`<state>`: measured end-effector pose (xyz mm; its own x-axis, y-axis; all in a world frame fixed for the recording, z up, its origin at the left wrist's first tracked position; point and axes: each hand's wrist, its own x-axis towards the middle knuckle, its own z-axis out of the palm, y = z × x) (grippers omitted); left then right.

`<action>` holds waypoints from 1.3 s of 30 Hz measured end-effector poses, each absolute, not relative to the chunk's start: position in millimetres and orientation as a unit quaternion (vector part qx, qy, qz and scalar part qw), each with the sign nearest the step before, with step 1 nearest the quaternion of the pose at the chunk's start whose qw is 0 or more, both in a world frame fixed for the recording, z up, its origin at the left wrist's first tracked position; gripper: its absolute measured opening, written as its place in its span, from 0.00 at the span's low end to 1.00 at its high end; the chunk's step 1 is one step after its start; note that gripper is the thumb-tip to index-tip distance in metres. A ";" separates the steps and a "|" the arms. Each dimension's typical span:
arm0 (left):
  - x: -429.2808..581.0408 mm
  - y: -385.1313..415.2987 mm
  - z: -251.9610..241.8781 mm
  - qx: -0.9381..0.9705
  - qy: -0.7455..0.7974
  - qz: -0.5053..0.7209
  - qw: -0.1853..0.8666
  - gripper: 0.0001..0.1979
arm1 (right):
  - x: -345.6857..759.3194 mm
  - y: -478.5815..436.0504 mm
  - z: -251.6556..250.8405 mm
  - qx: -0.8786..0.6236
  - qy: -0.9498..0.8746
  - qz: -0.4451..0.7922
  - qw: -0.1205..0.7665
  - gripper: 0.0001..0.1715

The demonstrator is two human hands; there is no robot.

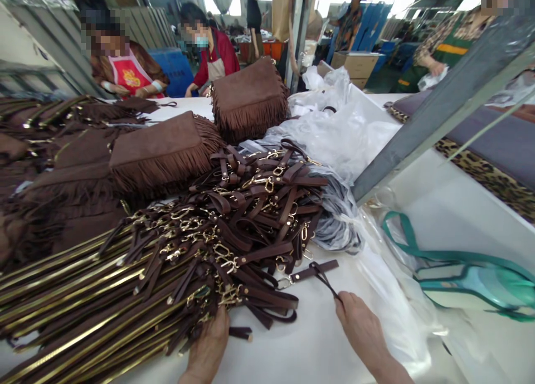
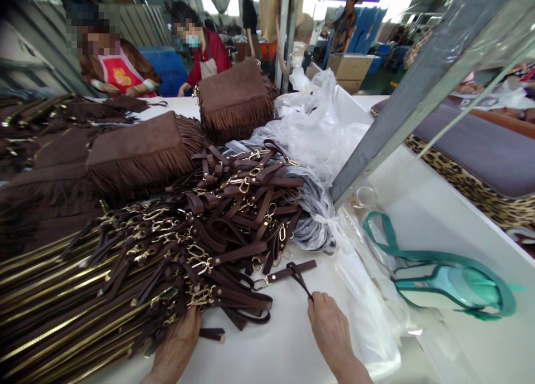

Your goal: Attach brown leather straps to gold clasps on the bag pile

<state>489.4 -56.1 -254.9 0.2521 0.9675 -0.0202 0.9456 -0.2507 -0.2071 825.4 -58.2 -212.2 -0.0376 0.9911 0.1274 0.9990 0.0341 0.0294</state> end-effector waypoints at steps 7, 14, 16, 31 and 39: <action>488.9 -55.2 -251.3 -0.793 -0.582 0.131 0.124 0.23 | 810.8 -53.1 -166.8 -0.661 -0.736 -0.143 0.028 0.15; 497.6 -53.9 -247.3 -0.759 -0.628 0.160 0.057 0.24 | 840.8 -34.4 -124.6 -0.652 -0.717 -0.220 0.115 0.10; 501.1 -55.9 -244.7 -0.764 -0.622 0.156 0.075 0.25 | 848.3 -28.8 -118.0 -0.663 -0.676 -0.289 0.144 0.07; 499.3 -58.3 -249.1 -0.769 -0.618 0.149 0.065 0.26 | 874.7 -1.5 -96.0 -0.653 -0.588 -0.424 0.219 0.09; 495.0 -55.2 -248.2 -0.760 -0.640 0.111 -0.010 0.24 | 843.1 -2.0 -90.5 -0.778 -0.396 0.181 0.454 0.24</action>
<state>495.0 -55.2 -248.2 0.1563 0.9709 -0.1813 0.9753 -0.1807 -0.1269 843.1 -2.0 -90.5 0.6214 0.7796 0.0781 0.4518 -0.2751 -0.8487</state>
